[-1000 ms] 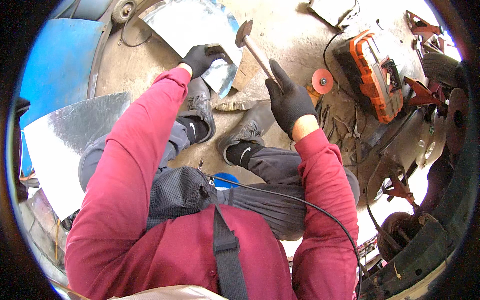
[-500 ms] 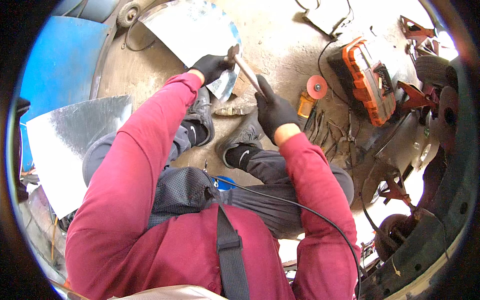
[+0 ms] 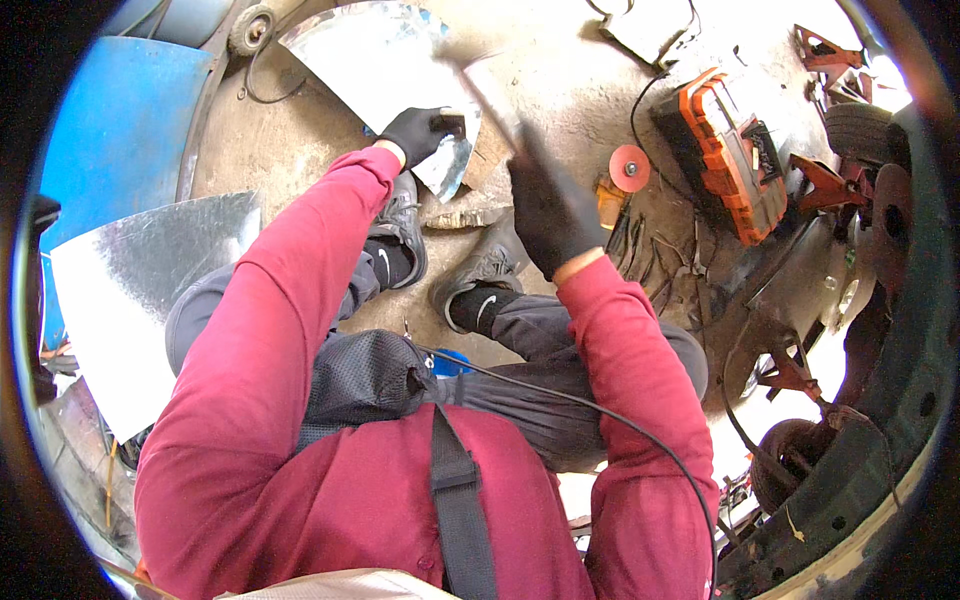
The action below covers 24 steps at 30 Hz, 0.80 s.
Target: The person sits on the floor and uses a hammer to repeatedly strike a curved metal sheet, shaping it. They then use a metal file to smooth the edges of the sheet. The person briefly adjusts their head-mounted camera before resuming the filing action.
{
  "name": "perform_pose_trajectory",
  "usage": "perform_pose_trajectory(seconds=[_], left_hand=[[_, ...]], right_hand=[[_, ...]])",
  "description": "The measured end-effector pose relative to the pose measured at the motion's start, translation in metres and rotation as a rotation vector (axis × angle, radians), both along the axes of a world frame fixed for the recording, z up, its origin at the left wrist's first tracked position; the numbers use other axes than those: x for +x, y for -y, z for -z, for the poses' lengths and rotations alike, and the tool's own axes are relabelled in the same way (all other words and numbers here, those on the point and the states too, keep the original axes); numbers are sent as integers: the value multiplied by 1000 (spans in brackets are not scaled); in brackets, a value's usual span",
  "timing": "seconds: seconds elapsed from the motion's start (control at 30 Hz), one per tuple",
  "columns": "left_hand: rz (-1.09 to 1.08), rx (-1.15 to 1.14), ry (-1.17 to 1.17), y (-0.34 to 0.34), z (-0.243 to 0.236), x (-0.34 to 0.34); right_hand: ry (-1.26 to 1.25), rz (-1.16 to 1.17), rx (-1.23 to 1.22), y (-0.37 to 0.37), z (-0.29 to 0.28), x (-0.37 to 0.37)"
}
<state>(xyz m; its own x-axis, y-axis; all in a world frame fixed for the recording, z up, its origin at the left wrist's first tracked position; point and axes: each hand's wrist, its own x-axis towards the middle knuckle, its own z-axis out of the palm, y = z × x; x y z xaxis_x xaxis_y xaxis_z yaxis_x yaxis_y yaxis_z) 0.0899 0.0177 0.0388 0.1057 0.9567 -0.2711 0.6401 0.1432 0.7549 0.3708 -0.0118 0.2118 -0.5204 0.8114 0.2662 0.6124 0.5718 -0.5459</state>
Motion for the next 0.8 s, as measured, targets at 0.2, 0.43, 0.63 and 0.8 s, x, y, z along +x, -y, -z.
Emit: perform_pose_trajectory(seconds=[0.2,0.43,0.63,0.8], left_hand=[[24,89,-104,-5,9,-2],[-85,-30,-130,-1,12,-21],[-447,-21,-178,30,-29,-77],[-285,-88,-133,38,-116,-144]], right_hand=[[225,78,-407,11,7,5],[422,227,-572,-7,-3,14],[622,384,-805,-12,54,44],[772,316,-791,-11,102,53]])
